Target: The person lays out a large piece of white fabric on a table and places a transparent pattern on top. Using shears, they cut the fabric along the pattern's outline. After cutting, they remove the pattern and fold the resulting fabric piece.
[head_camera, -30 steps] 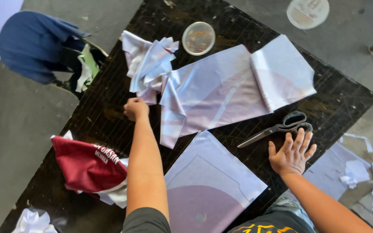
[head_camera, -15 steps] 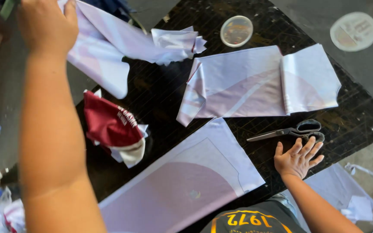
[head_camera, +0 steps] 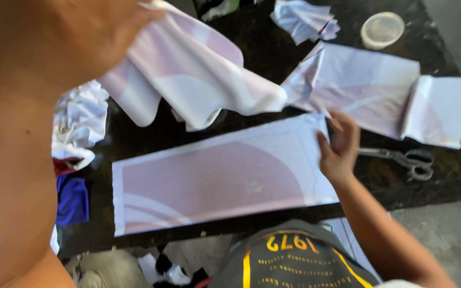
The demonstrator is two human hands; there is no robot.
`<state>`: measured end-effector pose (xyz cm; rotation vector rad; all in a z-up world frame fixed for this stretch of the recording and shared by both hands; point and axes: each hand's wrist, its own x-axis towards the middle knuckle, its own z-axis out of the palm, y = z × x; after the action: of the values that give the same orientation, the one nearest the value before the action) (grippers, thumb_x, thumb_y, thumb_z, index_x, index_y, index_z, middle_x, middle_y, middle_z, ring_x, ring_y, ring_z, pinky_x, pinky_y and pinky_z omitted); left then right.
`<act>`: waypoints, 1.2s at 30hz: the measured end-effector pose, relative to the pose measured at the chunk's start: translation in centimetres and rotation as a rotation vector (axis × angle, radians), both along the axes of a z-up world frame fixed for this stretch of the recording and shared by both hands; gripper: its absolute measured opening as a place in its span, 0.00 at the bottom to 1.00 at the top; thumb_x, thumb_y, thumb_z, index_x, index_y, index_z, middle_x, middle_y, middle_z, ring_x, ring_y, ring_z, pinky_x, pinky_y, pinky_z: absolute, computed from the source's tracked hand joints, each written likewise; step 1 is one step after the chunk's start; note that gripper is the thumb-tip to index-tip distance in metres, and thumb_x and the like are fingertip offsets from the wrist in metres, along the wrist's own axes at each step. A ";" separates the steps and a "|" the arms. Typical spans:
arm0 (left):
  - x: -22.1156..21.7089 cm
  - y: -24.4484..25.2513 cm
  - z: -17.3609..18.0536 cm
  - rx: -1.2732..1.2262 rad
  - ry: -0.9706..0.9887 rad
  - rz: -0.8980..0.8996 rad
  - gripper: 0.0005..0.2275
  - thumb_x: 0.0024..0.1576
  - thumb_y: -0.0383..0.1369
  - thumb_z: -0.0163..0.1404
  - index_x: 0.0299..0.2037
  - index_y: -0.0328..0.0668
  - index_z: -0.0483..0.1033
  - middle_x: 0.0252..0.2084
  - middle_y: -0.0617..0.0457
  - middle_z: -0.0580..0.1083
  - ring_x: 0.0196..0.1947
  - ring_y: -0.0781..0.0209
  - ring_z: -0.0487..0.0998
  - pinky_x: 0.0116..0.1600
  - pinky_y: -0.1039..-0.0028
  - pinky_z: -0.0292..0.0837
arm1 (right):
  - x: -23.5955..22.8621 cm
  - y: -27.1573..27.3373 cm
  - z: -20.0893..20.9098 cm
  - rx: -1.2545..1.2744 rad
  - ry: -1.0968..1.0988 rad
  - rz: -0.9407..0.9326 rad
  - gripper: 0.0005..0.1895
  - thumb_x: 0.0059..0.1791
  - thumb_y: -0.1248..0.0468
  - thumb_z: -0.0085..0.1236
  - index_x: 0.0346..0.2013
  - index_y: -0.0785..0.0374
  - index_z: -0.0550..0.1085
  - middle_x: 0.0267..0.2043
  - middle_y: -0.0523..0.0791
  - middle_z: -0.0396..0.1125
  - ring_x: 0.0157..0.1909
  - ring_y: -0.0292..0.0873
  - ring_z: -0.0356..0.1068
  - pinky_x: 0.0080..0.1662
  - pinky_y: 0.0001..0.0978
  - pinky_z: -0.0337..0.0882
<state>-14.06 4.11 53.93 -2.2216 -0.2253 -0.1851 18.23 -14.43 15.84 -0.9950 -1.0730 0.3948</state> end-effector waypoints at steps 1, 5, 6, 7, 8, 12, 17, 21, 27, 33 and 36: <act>-1.2 -2.3 0.1 -0.013 -0.004 0.009 0.11 0.80 0.30 0.50 0.41 0.49 0.72 0.40 0.55 0.71 0.38 0.56 0.72 0.44 0.68 0.69 | -2.6 2.4 6.0 -0.013 -0.004 0.009 0.23 0.56 0.65 0.56 0.62 0.70 0.59 0.64 0.55 0.59 0.67 0.49 0.62 0.70 0.41 0.64; -5.1 -10.5 -1.6 -0.213 0.043 -0.150 0.16 0.79 0.29 0.49 0.35 0.51 0.68 0.31 0.57 0.64 0.29 0.58 0.66 0.35 0.68 0.61 | -13.4 4.4 21.2 0.151 -0.486 0.792 0.24 0.55 0.55 0.56 0.59 0.67 0.63 0.59 0.55 0.59 0.60 0.56 0.59 0.62 0.50 0.60; -6.3 -12.3 -2.1 -0.315 0.017 -0.169 0.15 0.76 0.32 0.52 0.33 0.51 0.68 0.26 0.57 0.62 0.22 0.57 0.62 0.26 0.66 0.55 | -15.6 5.0 22.6 0.130 -0.536 1.013 0.14 0.54 0.61 0.61 0.47 0.68 0.71 0.42 0.50 0.68 0.40 0.49 0.67 0.45 0.41 0.66; -8.4 -13.3 -2.5 -0.333 0.008 -0.190 0.15 0.76 0.32 0.52 0.33 0.51 0.68 0.26 0.57 0.62 0.22 0.57 0.62 0.26 0.66 0.55 | -17.1 4.1 21.3 0.102 -0.536 1.000 0.14 0.54 0.61 0.61 0.47 0.68 0.71 0.42 0.50 0.68 0.40 0.49 0.67 0.45 0.41 0.66; -10.7 -14.2 -2.9 -0.440 -0.001 -0.186 0.10 0.72 0.27 0.53 0.36 0.46 0.71 0.27 0.54 0.64 0.20 0.56 0.63 0.24 0.65 0.55 | -18.8 3.3 20.1 -0.071 -0.438 1.152 0.10 0.53 0.62 0.60 0.42 0.64 0.72 0.35 0.44 0.67 0.33 0.42 0.64 0.37 0.33 0.62; -18.6 -16.0 -3.8 -0.790 -0.148 -0.190 0.04 0.62 0.18 0.51 0.37 0.32 0.77 0.27 0.47 0.70 0.24 0.52 0.72 0.27 0.63 0.67 | -22.7 -1.1 14.1 -0.276 -0.301 1.272 0.07 0.53 0.60 0.59 0.37 0.62 0.74 0.23 0.40 0.67 0.23 0.35 0.62 0.26 0.26 0.58; -30.2 -14.5 -6.3 -0.988 -0.141 -0.026 0.11 0.58 0.31 0.54 0.47 0.33 0.76 0.32 0.44 0.73 0.25 0.47 0.72 0.35 0.54 0.71 | -19.7 -5.4 7.8 -0.490 -0.197 1.226 0.11 0.49 0.57 0.64 0.31 0.61 0.74 0.20 0.37 0.60 0.20 0.31 0.56 0.23 0.23 0.54; -34.6 -13.0 -8.5 -1.010 -0.195 0.432 0.11 0.57 0.41 0.56 0.39 0.42 0.79 0.22 0.44 0.76 0.24 0.42 0.73 0.42 0.56 0.69 | -16.8 -6.2 7.8 -0.674 -0.276 1.028 0.06 0.47 0.64 0.66 0.35 0.62 0.78 0.29 0.39 0.71 0.34 0.35 0.69 0.39 0.27 0.69; -30.2 -11.8 -7.7 -1.010 -0.248 0.452 0.11 0.62 0.39 0.54 0.36 0.41 0.82 0.13 0.42 0.65 0.19 0.40 0.67 0.35 0.56 0.60 | -16.6 -4.2 3.2 -0.713 -0.755 0.547 0.19 0.43 0.77 0.49 0.45 0.58 0.75 0.32 0.41 0.70 0.26 0.41 0.62 0.34 0.33 0.63; -29.7 -9.8 -6.1 -0.956 -0.408 0.388 0.08 0.81 0.23 0.60 0.58 0.17 0.80 0.53 0.29 0.74 0.54 0.35 0.74 0.68 0.53 0.66 | -14.2 -0.3 -0.3 -0.640 -0.663 0.381 0.04 0.54 0.66 0.61 0.43 0.60 0.78 0.34 0.41 0.73 0.35 0.37 0.69 0.40 0.30 0.67; -37.8 0.6 -15.4 -1.173 -0.763 0.623 0.11 0.75 0.31 0.56 0.50 0.34 0.66 0.46 0.49 0.62 0.43 0.58 0.62 0.51 0.67 0.55 | -12.5 1.3 1.9 -0.693 -0.701 0.378 0.04 0.53 0.63 0.63 0.39 0.60 0.80 0.32 0.42 0.74 0.32 0.37 0.68 0.39 0.30 0.66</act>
<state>-51.84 4.71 38.52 -2.9104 -1.7911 -0.6761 5.68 -13.11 17.74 -1.6117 -1.8349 0.7911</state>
